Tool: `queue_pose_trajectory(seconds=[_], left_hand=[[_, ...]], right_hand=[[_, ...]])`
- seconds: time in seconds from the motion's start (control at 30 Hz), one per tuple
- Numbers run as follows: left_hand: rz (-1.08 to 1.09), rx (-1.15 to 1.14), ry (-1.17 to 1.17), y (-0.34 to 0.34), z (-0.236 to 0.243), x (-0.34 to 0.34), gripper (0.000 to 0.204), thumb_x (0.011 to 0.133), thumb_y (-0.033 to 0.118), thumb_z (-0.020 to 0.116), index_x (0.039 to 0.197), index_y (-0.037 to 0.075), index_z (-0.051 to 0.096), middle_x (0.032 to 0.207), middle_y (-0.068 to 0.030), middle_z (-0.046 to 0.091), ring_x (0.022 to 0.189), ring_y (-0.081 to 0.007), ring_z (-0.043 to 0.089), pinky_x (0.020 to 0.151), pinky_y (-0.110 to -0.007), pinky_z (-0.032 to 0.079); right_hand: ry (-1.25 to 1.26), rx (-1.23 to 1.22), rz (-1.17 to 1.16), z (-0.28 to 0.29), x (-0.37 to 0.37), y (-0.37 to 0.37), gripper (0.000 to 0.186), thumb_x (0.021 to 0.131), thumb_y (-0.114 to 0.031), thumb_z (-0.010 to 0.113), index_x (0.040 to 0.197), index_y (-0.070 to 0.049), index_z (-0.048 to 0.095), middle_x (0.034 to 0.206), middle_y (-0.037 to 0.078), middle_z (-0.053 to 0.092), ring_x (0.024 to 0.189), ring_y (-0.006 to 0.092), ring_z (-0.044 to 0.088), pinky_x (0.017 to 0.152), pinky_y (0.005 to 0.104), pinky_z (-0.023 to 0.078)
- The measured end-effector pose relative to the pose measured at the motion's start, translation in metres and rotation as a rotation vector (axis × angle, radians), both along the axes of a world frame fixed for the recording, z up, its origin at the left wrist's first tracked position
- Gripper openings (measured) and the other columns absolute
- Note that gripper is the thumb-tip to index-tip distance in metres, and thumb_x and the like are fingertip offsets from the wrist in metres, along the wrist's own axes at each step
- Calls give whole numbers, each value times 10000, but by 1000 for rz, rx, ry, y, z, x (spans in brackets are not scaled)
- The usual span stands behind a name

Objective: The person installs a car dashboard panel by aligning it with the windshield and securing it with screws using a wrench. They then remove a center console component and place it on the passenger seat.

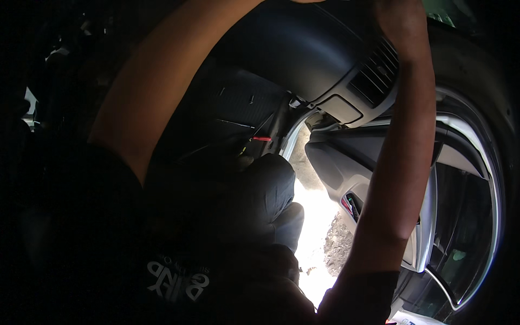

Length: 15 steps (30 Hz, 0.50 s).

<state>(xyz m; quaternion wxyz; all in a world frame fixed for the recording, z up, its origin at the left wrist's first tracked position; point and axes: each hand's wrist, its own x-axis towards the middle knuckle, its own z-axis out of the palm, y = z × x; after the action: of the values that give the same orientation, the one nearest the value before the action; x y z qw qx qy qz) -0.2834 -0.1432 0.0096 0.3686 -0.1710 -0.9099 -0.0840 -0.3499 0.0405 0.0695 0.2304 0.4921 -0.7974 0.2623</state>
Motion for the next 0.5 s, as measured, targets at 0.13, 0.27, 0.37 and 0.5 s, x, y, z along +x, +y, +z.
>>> queue_pose_trajectory(seconds=[0.13,0.27,0.37,0.5], left_hand=[[-158,548,358,-14,-73,105,197,985,154,629,991,-23,715,871,-161,678,772,-305,661,692,-390,513],[254,763,353,1,-202,210,265,1011,234,623,887,10,692,669,-98,574,524,-220,517,501,-374,401],[578,838,-541,14,-308,235,254,1005,266,630,953,23,681,795,-161,613,671,-321,587,610,-439,429],[552,816,-1048,27,-421,233,232,1003,265,595,1098,65,661,995,-184,604,883,-367,565,786,-476,412]], right_hand=[[115,182,-41,-11,-28,-22,594,1067,-336,570,1516,30,438,1503,281,509,1430,407,461,1210,414,332],[150,172,-168,-28,-37,-17,623,1073,-402,525,1531,10,434,1527,275,490,1454,384,443,1214,399,327],[141,196,-233,-31,-45,-14,630,1064,-399,556,1546,-14,429,1539,270,483,1475,371,423,1223,399,314],[193,95,-59,-35,-59,-21,746,1015,-593,565,1521,-48,509,1504,218,551,1429,312,497,1191,383,346]])
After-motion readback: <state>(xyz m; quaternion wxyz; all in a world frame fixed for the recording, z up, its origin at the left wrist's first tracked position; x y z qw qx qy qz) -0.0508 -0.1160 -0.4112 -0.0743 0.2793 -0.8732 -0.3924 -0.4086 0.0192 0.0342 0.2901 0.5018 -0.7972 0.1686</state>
